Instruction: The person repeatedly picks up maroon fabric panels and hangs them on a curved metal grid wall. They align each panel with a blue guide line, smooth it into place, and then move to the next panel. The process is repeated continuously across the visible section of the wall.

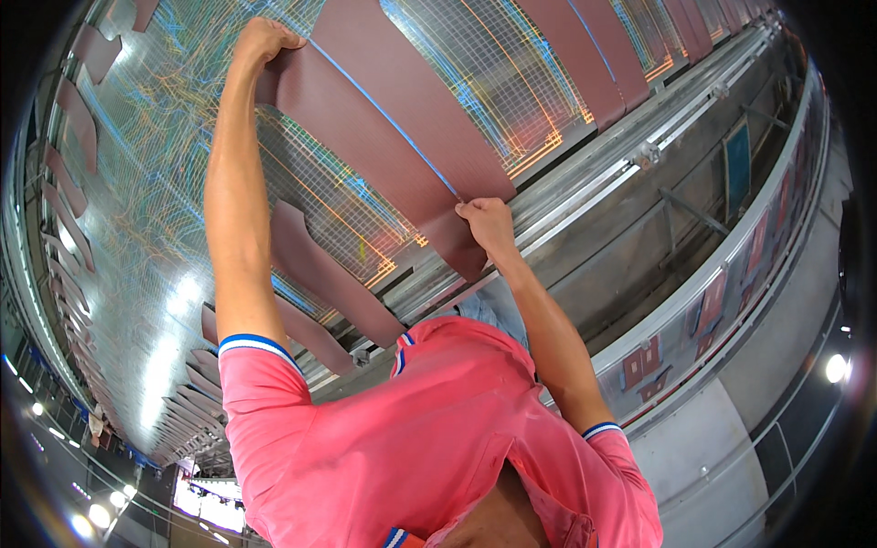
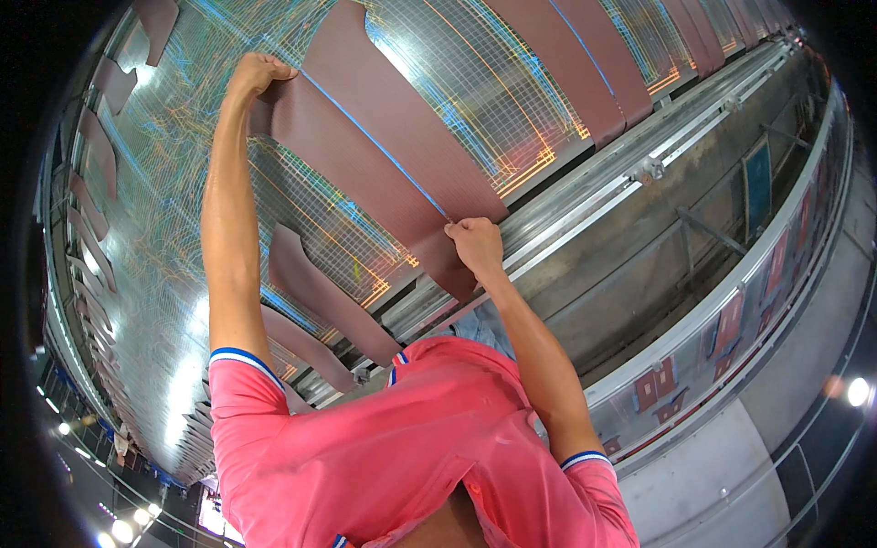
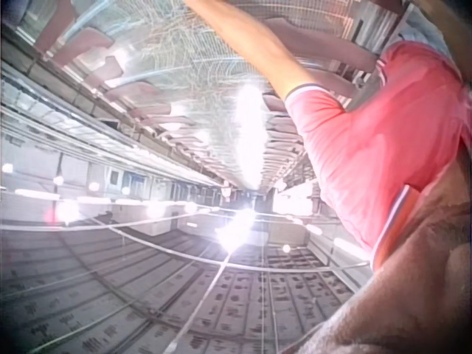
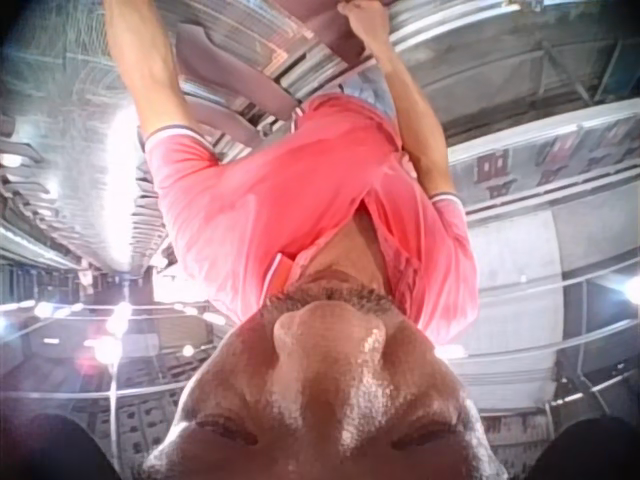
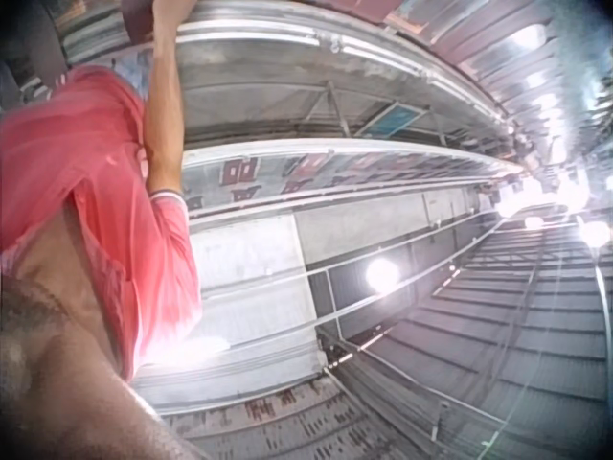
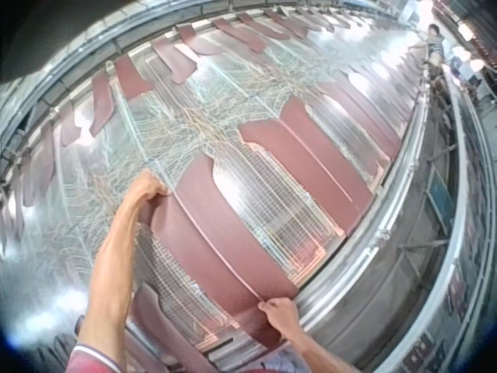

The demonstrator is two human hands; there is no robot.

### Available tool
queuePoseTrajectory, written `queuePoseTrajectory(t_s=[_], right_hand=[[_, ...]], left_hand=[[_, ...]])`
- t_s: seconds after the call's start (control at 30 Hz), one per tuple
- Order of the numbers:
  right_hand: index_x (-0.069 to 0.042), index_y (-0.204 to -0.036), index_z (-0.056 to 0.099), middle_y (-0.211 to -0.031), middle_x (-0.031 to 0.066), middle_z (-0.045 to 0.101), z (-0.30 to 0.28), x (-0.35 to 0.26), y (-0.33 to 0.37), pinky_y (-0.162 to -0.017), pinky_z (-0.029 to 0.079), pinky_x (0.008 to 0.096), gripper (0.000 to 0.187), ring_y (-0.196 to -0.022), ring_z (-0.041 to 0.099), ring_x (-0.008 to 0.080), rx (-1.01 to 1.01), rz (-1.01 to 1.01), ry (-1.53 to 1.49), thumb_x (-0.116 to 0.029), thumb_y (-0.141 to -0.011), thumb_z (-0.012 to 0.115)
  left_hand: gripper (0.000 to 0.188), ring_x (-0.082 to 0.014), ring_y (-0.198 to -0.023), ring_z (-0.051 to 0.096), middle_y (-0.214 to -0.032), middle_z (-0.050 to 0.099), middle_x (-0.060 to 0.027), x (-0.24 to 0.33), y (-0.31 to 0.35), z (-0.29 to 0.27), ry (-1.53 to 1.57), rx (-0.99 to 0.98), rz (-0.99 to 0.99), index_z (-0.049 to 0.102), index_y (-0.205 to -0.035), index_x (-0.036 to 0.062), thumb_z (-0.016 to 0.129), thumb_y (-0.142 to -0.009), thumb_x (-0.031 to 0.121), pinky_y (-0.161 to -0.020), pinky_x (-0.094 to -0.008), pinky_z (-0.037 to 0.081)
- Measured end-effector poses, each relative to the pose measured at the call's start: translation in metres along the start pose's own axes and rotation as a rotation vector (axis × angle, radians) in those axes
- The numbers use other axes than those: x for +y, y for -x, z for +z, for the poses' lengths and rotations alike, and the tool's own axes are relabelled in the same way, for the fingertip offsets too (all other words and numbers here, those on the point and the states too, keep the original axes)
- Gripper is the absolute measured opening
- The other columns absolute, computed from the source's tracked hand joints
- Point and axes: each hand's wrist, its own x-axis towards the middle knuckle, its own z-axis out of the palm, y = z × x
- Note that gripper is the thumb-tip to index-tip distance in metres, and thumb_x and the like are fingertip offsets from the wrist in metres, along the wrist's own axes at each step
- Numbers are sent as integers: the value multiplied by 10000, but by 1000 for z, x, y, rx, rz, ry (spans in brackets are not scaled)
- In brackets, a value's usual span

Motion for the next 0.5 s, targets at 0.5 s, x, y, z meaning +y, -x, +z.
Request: queuePoseTrajectory(t_s=[0.5], right_hand=[[40,-719,674,-535,143,547,-5,-9,0,-554,394,407,325,-515,527,226,-27,24,-27,-273,-805,691]], left_hand=[[201,-180,-597,536,-639,638,-51,-1,0,-1,-18,8,-2,722,-687,57,866,-643,190,-591,-351,403]])
